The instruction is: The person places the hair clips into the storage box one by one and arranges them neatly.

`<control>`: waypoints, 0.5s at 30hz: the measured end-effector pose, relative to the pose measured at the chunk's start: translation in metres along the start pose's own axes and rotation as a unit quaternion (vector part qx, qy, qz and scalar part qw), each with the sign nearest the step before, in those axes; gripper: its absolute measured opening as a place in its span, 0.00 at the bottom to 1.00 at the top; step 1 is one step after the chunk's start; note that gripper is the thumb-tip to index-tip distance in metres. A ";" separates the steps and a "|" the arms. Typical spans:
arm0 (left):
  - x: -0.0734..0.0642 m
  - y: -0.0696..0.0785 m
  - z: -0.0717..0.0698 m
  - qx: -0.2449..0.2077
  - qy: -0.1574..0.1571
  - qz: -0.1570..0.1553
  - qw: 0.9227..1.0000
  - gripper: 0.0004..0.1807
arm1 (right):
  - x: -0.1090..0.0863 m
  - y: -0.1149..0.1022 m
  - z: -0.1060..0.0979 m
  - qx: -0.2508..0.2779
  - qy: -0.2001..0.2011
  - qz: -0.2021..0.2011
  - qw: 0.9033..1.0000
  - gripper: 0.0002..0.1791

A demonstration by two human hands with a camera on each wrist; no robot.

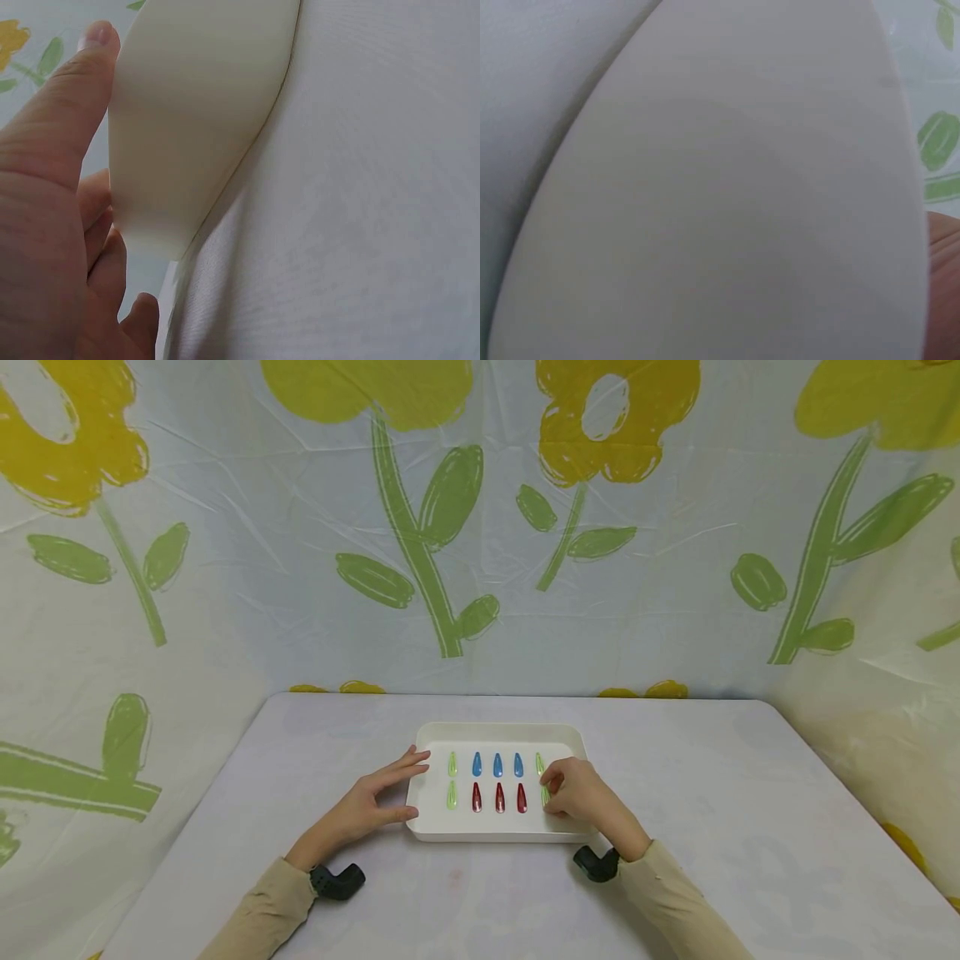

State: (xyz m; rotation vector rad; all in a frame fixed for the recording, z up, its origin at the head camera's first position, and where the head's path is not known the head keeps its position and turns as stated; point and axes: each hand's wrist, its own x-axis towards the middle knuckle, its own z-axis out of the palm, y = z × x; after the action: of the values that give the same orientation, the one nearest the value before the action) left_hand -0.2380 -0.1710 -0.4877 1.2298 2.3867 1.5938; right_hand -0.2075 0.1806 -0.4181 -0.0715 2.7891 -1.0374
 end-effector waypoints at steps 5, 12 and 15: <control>-0.001 0.000 -0.001 0.004 0.003 -0.003 1.000 0.36 | -0.001 -0.003 -0.003 -0.009 -0.006 -0.003 1.000 0.16; -0.001 0.001 -0.001 0.006 0.006 -0.006 1.000 0.38 | -0.003 -0.007 -0.013 -0.021 -0.010 -0.029 0.999 0.15; 0.000 0.003 -0.002 0.004 0.003 -0.016 1.000 0.36 | -0.005 -0.009 -0.020 -0.024 -0.003 -0.062 0.998 0.15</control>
State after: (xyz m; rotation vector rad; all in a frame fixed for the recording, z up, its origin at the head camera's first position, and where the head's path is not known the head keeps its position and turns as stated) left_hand -0.2370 -0.1721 -0.4848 1.1840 2.4050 1.5831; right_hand -0.2059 0.1871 -0.3959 -0.2557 2.8346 -0.9953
